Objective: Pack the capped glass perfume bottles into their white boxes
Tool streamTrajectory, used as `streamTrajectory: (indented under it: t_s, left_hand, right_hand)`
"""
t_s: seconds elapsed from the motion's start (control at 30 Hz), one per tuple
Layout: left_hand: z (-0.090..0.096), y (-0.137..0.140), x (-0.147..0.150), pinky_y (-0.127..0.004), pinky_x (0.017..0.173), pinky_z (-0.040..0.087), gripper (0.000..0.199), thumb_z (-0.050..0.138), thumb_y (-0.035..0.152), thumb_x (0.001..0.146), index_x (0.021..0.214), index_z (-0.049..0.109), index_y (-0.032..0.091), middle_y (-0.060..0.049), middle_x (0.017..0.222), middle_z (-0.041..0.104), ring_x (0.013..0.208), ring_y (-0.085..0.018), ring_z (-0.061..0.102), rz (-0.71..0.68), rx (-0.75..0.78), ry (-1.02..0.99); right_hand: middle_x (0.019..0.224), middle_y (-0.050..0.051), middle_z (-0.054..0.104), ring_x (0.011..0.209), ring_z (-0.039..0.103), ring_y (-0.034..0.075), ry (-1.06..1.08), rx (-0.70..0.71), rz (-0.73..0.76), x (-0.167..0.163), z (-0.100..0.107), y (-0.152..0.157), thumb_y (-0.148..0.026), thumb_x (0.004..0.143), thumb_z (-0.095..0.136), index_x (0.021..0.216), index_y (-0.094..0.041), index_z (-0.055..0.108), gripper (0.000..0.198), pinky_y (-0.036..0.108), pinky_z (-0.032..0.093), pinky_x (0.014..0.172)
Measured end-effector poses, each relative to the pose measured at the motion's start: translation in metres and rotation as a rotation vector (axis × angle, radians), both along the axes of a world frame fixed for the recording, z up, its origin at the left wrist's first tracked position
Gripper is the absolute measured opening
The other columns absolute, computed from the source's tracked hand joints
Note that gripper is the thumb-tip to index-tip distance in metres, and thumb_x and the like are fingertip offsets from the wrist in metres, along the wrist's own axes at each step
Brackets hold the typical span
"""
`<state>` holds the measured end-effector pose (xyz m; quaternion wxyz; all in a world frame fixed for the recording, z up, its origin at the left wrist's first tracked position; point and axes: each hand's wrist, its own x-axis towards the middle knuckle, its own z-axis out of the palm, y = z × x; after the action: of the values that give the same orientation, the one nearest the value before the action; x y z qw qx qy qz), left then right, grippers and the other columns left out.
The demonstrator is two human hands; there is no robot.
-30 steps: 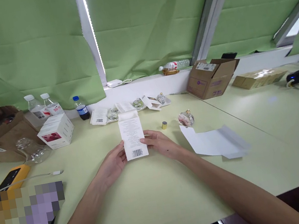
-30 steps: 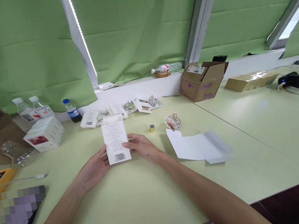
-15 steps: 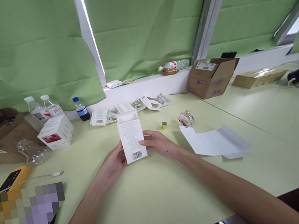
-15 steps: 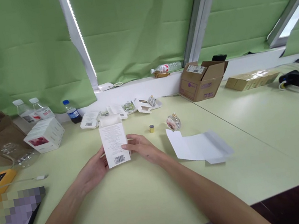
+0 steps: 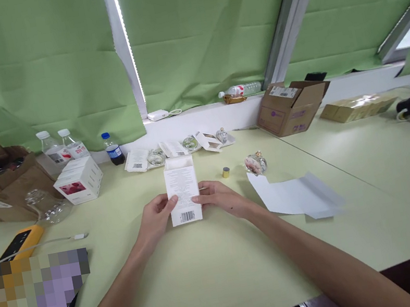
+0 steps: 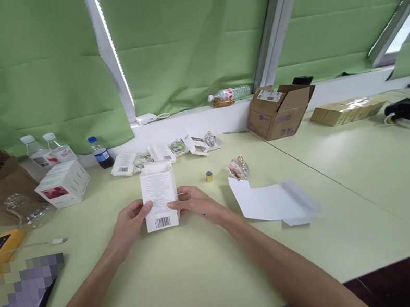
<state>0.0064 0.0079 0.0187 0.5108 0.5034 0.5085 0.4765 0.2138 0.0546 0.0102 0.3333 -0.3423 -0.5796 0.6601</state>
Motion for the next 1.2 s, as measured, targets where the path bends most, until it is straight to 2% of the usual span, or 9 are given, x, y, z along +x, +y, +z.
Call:
streamTrajectory:
  t_s: [0.13, 0.23, 0.47, 0.73, 0.83, 0.97, 1.2]
  left_hand:
    - [0.002, -0.002, 0.003, -0.039, 0.086, 0.049, 0.040, 0.065, 0.047, 0.075, 0.102, 0.067, 0.017, -0.008, 0.105, 0.070, 0.092, -0.025, 0.065, -0.014, -0.009, -0.037]
    - [0.000, -0.002, 0.003, -0.040, 0.087, 0.049, 0.042, 0.064, 0.046, 0.076, 0.106, 0.066, 0.017, -0.008, 0.107, 0.070, 0.092, -0.025, 0.065, -0.061, -0.003, -0.067]
    - [-0.006, -0.003, 0.004, -0.041, 0.080, 0.051, 0.044, 0.062, 0.048, 0.077, 0.106, 0.067, 0.016, -0.008, 0.101, 0.071, 0.089, -0.027, 0.066, -0.100, -0.020, -0.050]
    - [0.002, -0.004, 0.000, -0.039, 0.085, 0.048, 0.049, 0.057, 0.053, 0.080, 0.114, 0.063, 0.018, -0.011, 0.115, 0.066, 0.103, -0.028, 0.062, -0.105, -0.006, -0.157]
    - [0.001, -0.004, 0.001, -0.040, 0.086, 0.048, 0.048, 0.061, 0.048, 0.079, 0.117, 0.061, 0.021, -0.011, 0.120, 0.063, 0.105, -0.028, 0.060, -0.096, -0.004, -0.158]
    - [0.001, -0.005, 0.003, -0.042, 0.089, 0.046, 0.047, 0.062, 0.043, 0.079, 0.121, 0.059, 0.023, -0.009, 0.125, 0.060, 0.110, -0.029, 0.058, -0.125, 0.002, -0.145]
    - [-0.001, -0.002, 0.003, -0.043, 0.090, 0.047, 0.045, 0.068, 0.042, 0.073, 0.111, 0.063, 0.019, -0.010, 0.120, 0.063, 0.108, -0.029, 0.059, -0.051, 0.022, -0.136]
  right_hand:
    - [0.099, 0.007, 0.071, 0.088, 0.066, 0.021, 0.010, 0.042, -0.017, 0.002, 0.006, 0.000, -0.042, 0.075, 0.069, 0.105, -0.020, 0.064, 0.037, 0.037, 0.051, 0.083]
    - [0.102, 0.007, 0.070, 0.089, 0.066, 0.022, 0.009, 0.039, -0.022, 0.003, 0.006, 0.001, -0.041, 0.073, 0.071, 0.108, -0.020, 0.065, 0.041, 0.038, 0.050, 0.084]
    - [0.103, 0.008, 0.071, 0.088, 0.067, 0.023, 0.009, 0.003, 0.014, 0.003, -0.002, 0.003, -0.037, 0.070, 0.074, 0.106, -0.019, 0.068, 0.041, 0.042, 0.050, 0.086]
    - [0.104, 0.006, 0.070, 0.092, 0.065, 0.022, 0.047, 0.080, -0.049, 0.003, 0.010, -0.003, -0.037, 0.076, 0.068, 0.121, -0.024, 0.060, 0.047, 0.041, 0.049, 0.089]
    - [0.106, 0.005, 0.069, 0.099, 0.063, 0.024, 0.051, 0.080, -0.018, 0.002, 0.010, -0.004, -0.038, 0.077, 0.066, 0.115, -0.023, 0.065, 0.040, 0.042, 0.047, 0.092]
    - [0.103, 0.006, 0.070, 0.098, 0.063, 0.024, 0.021, 0.057, -0.011, 0.000, 0.007, -0.005, -0.040, 0.079, 0.063, 0.103, -0.019, 0.070, 0.033, 0.043, 0.046, 0.093]
    - [0.103, 0.007, 0.070, 0.095, 0.064, 0.023, 0.029, 0.065, -0.090, -0.002, 0.007, -0.005, -0.037, 0.074, 0.070, 0.109, -0.020, 0.064, 0.039, 0.041, 0.048, 0.089]
